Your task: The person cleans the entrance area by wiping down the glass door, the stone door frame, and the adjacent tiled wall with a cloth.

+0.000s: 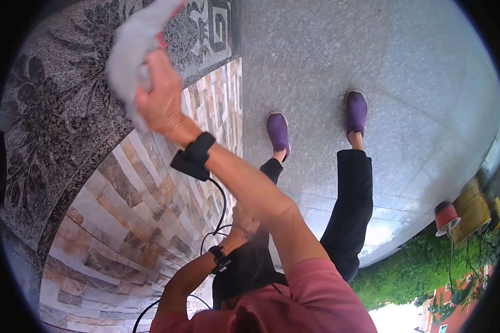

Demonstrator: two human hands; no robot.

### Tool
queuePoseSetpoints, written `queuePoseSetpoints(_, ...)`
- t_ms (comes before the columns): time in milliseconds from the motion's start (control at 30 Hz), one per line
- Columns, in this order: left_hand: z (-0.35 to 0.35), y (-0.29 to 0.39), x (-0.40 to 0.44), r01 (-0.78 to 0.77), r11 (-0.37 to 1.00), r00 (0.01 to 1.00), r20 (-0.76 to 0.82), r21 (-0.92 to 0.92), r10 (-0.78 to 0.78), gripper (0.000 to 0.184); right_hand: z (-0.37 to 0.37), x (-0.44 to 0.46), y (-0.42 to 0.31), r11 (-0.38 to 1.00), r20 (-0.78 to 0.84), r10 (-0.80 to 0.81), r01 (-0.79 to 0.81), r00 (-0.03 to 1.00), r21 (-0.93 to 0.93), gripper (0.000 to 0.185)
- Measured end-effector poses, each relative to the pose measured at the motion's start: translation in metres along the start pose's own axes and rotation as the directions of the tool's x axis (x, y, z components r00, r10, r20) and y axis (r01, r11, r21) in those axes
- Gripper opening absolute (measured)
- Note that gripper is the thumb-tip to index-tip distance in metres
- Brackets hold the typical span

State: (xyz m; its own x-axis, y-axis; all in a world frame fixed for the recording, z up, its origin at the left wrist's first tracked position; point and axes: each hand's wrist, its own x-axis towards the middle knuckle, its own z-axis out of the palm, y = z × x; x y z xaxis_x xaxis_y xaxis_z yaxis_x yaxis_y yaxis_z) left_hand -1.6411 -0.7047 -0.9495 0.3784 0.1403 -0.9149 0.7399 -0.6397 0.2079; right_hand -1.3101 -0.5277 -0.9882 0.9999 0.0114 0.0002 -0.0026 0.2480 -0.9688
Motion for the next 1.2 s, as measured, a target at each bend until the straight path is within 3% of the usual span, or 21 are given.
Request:
queuePoseSetpoints(33, -0.001, 0.004, -0.001, 0.038, 0.999, 0.999, 0.021, -0.013, -0.038, 0.064, -0.007, -0.005, 0.024, 0.985, -0.02, 0.168, -0.167, 0.986, 0.04, 0.018)
queuePoseSetpoints(100, -0.002, 0.009, 0.004, 0.106, 0.994, 0.993, 0.046, -0.027, -0.105, 0.068, -0.031, -0.01, 0.052, 0.925, 0.002, 0.365, -0.363, 0.931, -0.113, 0.016)
queuePoseSetpoints(167, 0.01, 0.004, 0.003, 0.048, 0.997, 0.999, 0.018, 0.065, -0.049, 0.068, -0.043, -0.014, 0.085, 0.807, -0.039, 0.515, -0.499, 0.857, -0.314, 0.02)
queuePoseSetpoints(267, 0.021, -0.006, 0.005, -0.027, 0.99, 1.0, -0.009, 0.138, 0.028, 0.068, -0.067, -0.023, 0.139, 0.657, -0.087, 0.601, -0.552, 0.795, -0.513, 0.029)
queuePoseSetpoints(300, 0.006, 0.012, 0.004, 0.014, 0.995, 1.0, -0.027, 0.095, -0.012, 0.068, -0.079, -0.04, 0.175, 0.612, -0.046, 0.629, -0.531, 0.776, -0.587, 0.036)
queuePoseSetpoints(367, 0.001, 0.02, 0.003, 0.045, 0.996, 0.997, -0.071, 0.075, -0.04, 0.067, -0.091, -0.047, 0.167, 0.619, 0.068, 0.666, -0.5, 0.742, -0.605, 0.039)
queuePoseSetpoints(433, 0.016, 0.013, 0.004, 0.029, 0.994, 0.991, -0.133, 0.106, -0.015, 0.065, -0.088, -0.053, 0.138, 0.636, 0.138, 0.767, -0.715, 0.627, -0.29, 0.042)
queuePoseSetpoints(500, 0.008, 0.021, 0.006, 0.083, 0.991, 0.996, -0.051, 0.105, -0.078, 0.067, -0.076, -0.041, 0.064, 0.737, 0.256, 0.674, -0.651, 0.692, -0.182, 0.036)
queuePoseSetpoints(533, 0.012, 0.019, 0.007, 0.091, 0.988, 0.995, -0.049, 0.125, -0.086, 0.067, -0.068, -0.031, 0.019, 0.832, 0.357, 0.532, -0.553, 0.767, -0.052, 0.034)
queuePoseSetpoints(567, 0.017, 0.013, 0.007, 0.1, 0.984, 0.995, -0.045, 0.148, -0.094, 0.067, -0.054, -0.032, -0.005, 0.953, 0.333, 0.301, -0.291, 0.894, -0.081, 0.034)
queuePoseSetpoints(633, 0.032, -0.006, 0.012, -0.072, 0.935, 0.996, -0.02, 0.346, 0.085, 0.067, -0.046, -0.012, -0.041, 0.97, 0.395, 0.224, -0.242, 0.891, -0.006, 0.031)
queuePoseSetpoints(667, 0.031, -0.003, 0.011, -0.07, 0.924, 0.995, -0.046, 0.376, 0.094, 0.066, -0.044, -0.008, -0.04, 0.973, 0.416, 0.2, -0.229, 0.887, 0.02, 0.029)
queuePoseSetpoints(700, 0.031, -0.001, 0.008, 0.021, 0.969, 0.999, -0.029, 0.245, -0.015, 0.067, -0.044, -0.006, -0.035, 0.975, 0.437, 0.176, -0.216, 0.882, 0.045, 0.027)
queuePoseSetpoints(733, 0.005, 0.021, 0.009, 0.123, 0.986, 0.992, -0.011, 0.115, -0.123, 0.067, -0.048, -0.002, -0.016, 0.966, 0.437, 0.218, -0.256, 0.873, 0.029, 0.025)
queuePoseSetpoints(833, 0.002, 0.024, 0.008, 0.131, 0.986, 0.991, 0.015, 0.099, -0.133, 0.069, -0.059, -0.003, 0.073, 0.931, 0.275, 0.36, -0.362, 0.892, -0.045, 0.027)
queuePoseSetpoints(867, 0.014, 0.012, 0.004, 0.074, 0.993, 0.997, -0.018, 0.09, -0.072, 0.069, -0.061, -0.002, 0.098, 0.912, 0.189, 0.401, -0.41, 0.896, 0.009, 0.029)
queuePoseSetpoints(933, 0.007, 0.019, 0.003, 0.069, 0.995, 0.998, -0.004, 0.069, -0.069, 0.068, -0.07, 0.004, 0.143, 0.877, 0.161, 0.479, -0.462, 0.863, -0.131, 0.027)
queuePoseSetpoints(1033, 0.037, 0.0, -0.008, 0.029, 0.998, 0.998, 0.054, 0.062, -0.033, 0.068, -0.076, 0.011, 0.202, 0.882, 0.053, 0.434, -0.413, 0.899, -0.226, 0.038)
queuePoseSetpoints(1100, 0.04, -0.001, -0.007, 0.052, 0.998, 0.995, 0.078, 0.029, -0.054, 0.068, -0.084, 0.012, 0.246, 0.803, -0.092, 0.46, -0.458, 0.883, -0.381, 0.04)
queuePoseSetpoints(1200, 0.02, 0.019, -0.002, 0.161, 0.985, 0.983, 0.1, -0.058, -0.154, 0.066, -0.102, -0.003, 0.329, 0.737, -0.087, 0.519, -0.497, 0.85, -0.457, 0.038)
